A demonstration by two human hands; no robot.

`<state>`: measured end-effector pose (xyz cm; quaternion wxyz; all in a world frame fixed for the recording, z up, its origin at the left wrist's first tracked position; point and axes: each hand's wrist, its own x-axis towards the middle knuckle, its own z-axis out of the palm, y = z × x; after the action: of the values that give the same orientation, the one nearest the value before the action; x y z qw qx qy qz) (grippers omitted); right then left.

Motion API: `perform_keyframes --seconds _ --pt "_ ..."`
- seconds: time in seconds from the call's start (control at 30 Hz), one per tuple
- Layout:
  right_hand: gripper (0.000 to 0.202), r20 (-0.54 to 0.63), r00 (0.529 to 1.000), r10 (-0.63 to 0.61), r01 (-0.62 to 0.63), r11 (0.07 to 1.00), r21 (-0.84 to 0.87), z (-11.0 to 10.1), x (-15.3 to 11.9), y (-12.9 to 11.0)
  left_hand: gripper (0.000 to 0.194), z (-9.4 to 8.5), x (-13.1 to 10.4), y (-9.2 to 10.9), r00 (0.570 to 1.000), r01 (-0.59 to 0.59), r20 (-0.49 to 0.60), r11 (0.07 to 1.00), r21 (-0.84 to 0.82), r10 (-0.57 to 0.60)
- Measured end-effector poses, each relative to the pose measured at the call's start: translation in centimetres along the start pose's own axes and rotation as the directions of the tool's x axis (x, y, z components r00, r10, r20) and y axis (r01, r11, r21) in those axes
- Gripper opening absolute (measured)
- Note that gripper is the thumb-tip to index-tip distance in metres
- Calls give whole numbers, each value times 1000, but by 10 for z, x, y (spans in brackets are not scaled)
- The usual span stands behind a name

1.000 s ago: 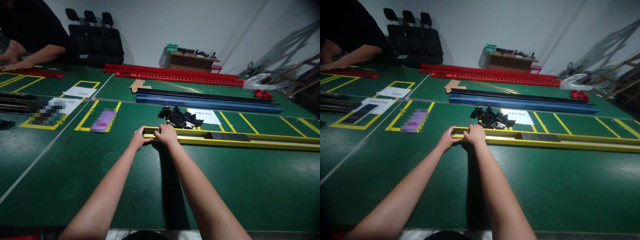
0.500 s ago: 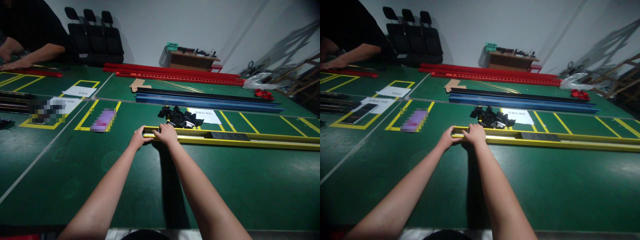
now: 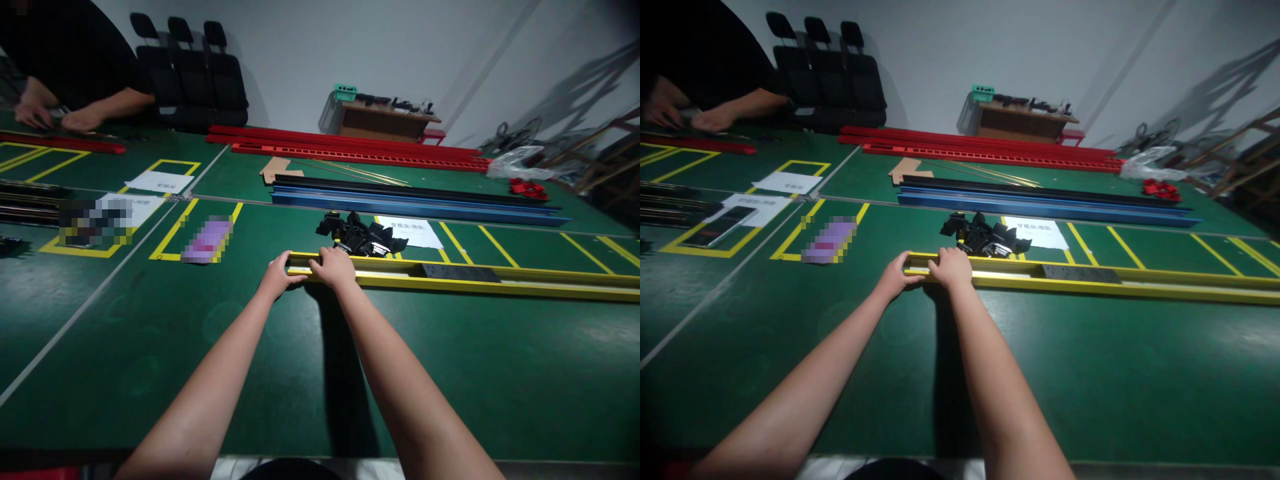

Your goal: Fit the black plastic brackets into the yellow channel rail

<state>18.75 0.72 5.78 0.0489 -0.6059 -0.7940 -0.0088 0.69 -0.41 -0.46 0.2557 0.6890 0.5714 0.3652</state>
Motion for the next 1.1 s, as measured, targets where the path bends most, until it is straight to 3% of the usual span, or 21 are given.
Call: perform_keyframes --seconds 0.3,0.57,0.83,1.1 --pt "25 36 999 17 -17 1000 -2 -4 1 -4 79 0 0 1 1000 -6 0 1000 -14 6" --pt "46 113 992 -64 55 995 82 -16 -5 13 78 -4 -2 6 1000 19 4 999 -44 -19" --pt "53 36 996 84 -85 996 26 -5 -6 13 79 -1 -1 1 1000 4 1 1000 -20 -4" --pt "36 10 997 73 -72 997 -4 -3 -6 12 77 -2 -1 3 1000 -5 9 1000 -23 6"
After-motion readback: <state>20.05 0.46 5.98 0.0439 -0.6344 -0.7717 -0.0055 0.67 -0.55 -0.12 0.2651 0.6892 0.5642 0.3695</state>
